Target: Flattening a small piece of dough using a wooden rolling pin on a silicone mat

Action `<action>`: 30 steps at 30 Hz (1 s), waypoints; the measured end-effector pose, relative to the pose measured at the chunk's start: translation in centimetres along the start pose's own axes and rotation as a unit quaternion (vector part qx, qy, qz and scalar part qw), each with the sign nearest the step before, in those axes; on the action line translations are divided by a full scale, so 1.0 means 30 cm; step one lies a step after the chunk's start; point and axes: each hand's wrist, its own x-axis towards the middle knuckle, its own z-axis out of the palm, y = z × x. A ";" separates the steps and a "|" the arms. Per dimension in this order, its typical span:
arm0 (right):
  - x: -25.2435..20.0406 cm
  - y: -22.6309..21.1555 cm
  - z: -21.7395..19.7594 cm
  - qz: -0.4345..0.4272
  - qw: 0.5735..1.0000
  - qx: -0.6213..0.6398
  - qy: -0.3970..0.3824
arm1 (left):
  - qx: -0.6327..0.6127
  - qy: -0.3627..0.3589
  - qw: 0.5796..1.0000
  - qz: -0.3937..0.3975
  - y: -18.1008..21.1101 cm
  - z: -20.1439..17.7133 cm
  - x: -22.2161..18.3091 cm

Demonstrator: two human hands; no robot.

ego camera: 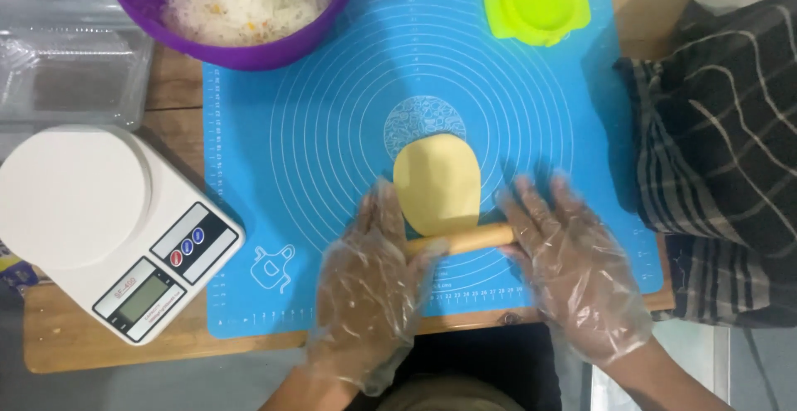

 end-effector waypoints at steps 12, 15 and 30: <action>-0.155 0.169 -0.052 0.035 0.960 0.274 -0.055 | 0.074 -0.090 0.983 0.143 -0.064 0.079 0.399; -0.203 0.194 -0.033 0.136 0.934 0.330 -0.012 | 0.080 -0.094 0.975 0.184 -0.065 0.092 0.419; -0.008 0.134 -0.047 0.102 0.872 0.475 0.060 | -0.417 -0.251 0.845 -0.224 -0.126 -0.194 0.226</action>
